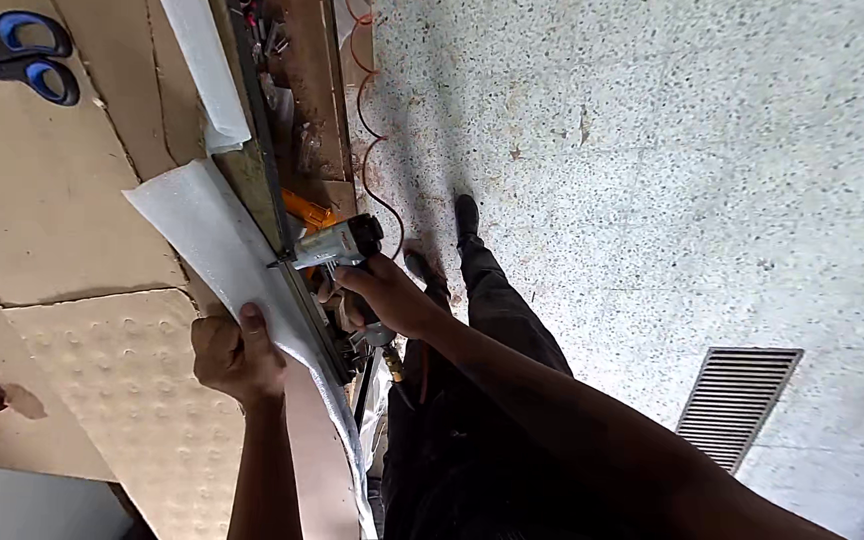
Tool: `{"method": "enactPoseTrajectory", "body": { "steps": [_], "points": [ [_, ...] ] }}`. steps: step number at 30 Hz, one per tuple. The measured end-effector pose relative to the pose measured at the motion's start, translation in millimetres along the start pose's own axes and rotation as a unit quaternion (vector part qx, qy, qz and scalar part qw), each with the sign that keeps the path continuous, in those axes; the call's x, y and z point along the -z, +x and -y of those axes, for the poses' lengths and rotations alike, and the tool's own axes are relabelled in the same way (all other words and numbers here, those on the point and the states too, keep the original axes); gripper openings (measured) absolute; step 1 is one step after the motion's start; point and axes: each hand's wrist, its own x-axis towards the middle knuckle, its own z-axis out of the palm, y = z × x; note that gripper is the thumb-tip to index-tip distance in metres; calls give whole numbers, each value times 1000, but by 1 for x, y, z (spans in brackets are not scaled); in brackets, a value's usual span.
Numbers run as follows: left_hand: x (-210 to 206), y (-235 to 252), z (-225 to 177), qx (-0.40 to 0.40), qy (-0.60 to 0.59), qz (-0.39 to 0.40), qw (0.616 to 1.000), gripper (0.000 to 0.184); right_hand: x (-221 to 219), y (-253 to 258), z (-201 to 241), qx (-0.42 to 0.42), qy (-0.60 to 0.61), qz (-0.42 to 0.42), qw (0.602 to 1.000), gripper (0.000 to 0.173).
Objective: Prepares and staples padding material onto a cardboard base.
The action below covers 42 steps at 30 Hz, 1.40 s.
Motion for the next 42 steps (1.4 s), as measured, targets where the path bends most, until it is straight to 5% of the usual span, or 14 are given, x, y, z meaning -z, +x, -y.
{"method": "enactPoseTrajectory", "body": {
  "steps": [18, 23, 26, 32, 36, 39, 42],
  "points": [
    [3, -2, 8, 14, 9, 14, 1000, 44, -10, -87, -54, -58, -50, -11, 997, 40],
    [0, 4, 3, 29, -24, 13, 999, 40, 13, -98, -15, 0, -113, -60, 992, 35],
    [2, 13, -11, 73, -7, 5, 997, 22, 44, -110, 27, 18, -212, -132, 968, 34],
    [-24, 127, -115, 47, 94, 79, 991, 67, 101, -104, 98, 67, -204, -243, 946, 30],
    [-97, 206, -111, 93, 294, 166, 937, 103, 102, -76, 128, 88, -164, -258, 948, 30],
    [-110, 228, -96, 100, 341, 223, 908, 79, 100, -54, 142, 59, -145, -247, 956, 31],
    [-77, 246, -70, 66, 244, 250, 935, 54, 91, -32, 140, 42, -114, -219, 968, 38]
  ]
}}
